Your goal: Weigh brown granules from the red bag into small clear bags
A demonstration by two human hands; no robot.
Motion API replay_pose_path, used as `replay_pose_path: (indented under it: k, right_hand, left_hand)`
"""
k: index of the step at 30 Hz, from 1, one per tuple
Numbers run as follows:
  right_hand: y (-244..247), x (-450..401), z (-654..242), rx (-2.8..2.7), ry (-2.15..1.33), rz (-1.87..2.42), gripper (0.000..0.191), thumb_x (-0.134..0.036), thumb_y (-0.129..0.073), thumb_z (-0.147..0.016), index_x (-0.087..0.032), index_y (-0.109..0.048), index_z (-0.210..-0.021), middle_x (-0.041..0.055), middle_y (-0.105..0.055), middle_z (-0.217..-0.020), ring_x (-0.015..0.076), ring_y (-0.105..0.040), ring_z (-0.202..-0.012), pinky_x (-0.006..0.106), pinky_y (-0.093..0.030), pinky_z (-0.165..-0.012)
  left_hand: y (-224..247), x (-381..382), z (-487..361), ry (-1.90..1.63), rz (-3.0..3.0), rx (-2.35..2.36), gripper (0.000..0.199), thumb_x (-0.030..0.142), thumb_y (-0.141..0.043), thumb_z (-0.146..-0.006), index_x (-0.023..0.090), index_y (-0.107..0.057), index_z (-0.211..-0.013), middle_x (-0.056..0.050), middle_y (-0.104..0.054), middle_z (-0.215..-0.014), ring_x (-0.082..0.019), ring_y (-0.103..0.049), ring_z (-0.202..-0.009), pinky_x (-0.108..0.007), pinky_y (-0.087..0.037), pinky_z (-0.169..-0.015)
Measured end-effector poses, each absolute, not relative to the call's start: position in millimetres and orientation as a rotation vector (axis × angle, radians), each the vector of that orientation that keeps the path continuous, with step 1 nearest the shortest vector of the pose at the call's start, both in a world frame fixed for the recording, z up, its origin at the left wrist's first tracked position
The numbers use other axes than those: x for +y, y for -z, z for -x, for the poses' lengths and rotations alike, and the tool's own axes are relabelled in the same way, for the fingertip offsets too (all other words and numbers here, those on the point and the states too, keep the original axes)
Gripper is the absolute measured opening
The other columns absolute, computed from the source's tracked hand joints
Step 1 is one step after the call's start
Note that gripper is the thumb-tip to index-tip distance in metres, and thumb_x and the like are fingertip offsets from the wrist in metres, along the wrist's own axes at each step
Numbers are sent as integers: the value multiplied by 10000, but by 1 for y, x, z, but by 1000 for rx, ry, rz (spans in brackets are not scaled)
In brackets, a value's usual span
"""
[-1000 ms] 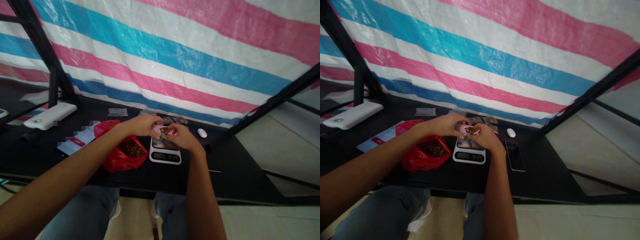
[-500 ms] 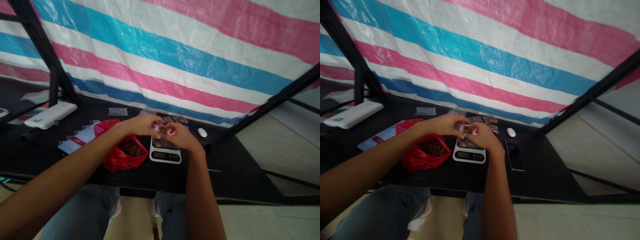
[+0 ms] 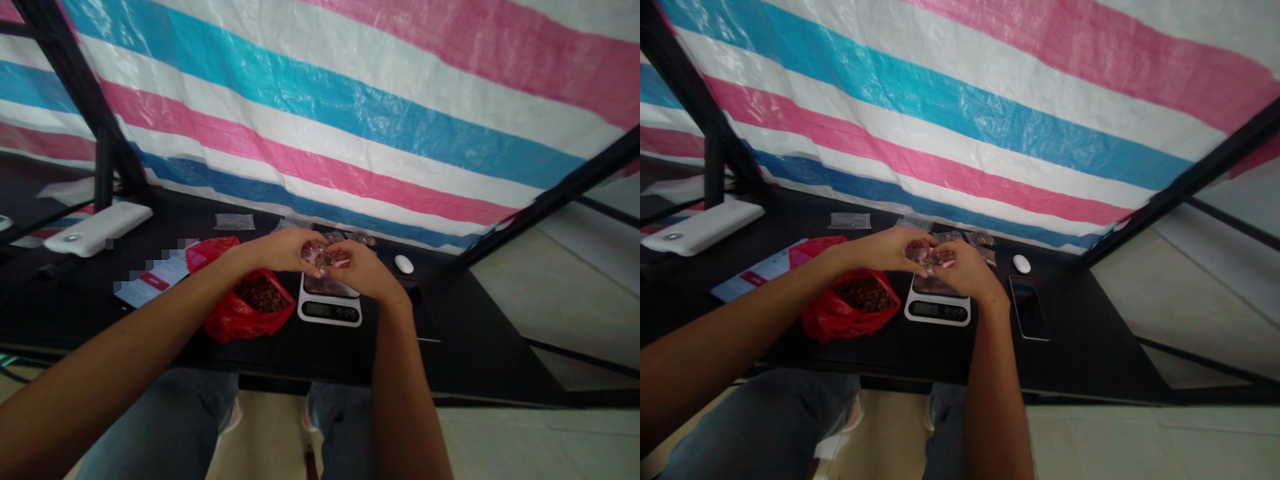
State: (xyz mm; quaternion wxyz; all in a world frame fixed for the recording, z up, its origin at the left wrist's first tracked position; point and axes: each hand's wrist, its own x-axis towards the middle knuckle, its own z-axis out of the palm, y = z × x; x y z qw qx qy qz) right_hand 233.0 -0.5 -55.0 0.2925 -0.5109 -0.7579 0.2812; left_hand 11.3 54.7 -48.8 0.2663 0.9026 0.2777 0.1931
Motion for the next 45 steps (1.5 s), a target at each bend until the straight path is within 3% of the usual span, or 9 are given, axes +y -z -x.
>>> replay_pose_path:
  k: [5, 12, 25, 30, 37, 45]
  right_hand:
    - [57, 1, -235, -1941, -816, 1229, 349, -166, -749, -802, -153, -743, -1151, 107, -768, -1180, 218, -737, -1005, 365, -593, -914]
    - [40, -5, -221, -1915, -608, 1167, 261, -284, -766, -856, -181, -776, -1096, 84, -798, -1097, 215, -722, -951, 362, -576, -878]
    - [35, -6, -213, -1950, -498, 1144, 364, -186, -659, -847, -199, -780, -1189, 83, -790, -1161, 209, -699, -955, 357, -569, -855]
    - [39, -8, -217, -1912, -757, 1188, 432, -236, -727, -834, -179, -748, -1261, 111, -768, -1219, 206, -730, -947, 364, -607, -867]
    - [48, -5, -238, -1878, -760, 1274, 552, -193, -695, -803, -171, -681, -1355, 118, -748, -1252, 222, -727, -1013, 384, -584, -934]
    - [62, 0, -246, -1988, -600, 1425, 309, -199, -675, -759, -180, -674, -1067, 59, -725, -1048, 219, -666, -955, 374, -530, -888]
  left_hand:
    - [51, 55, -11, -564, -2388, 731, 565, 436, -853, -767, 178, -729, -1254, -68, -784, -1100, -228, -704, -948, -315, -505, -846]
    - [53, 52, -11, -663, -2277, 754, 565, 433, -868, -741, 155, -713, -1207, -48, -776, -967, -218, -699, -862, -308, -503, -758]
    - [55, 53, 1, -727, -2248, 782, 722, 455, -890, -725, 167, -681, -1354, -67, -781, -1042, -225, -705, -902, -328, -528, -800]
    - [55, 51, 3, -717, -2284, 835, 685, 471, -871, -733, 178, -700, -1328, -61, -767, -1043, -220, -683, -903, -324, -521, -794]
    - [53, 55, 15, -735, -2283, 941, 592, 520, -814, -772, 174, -753, -1247, -73, -771, -1044, -236, -693, -920, -350, -538, -836]
    - [38, 57, 32, -733, -2459, 1140, 460, 522, -688, -876, 160, -806, -1134, -101, -745, -1068, -250, -685, -960, -357, -520, -891]
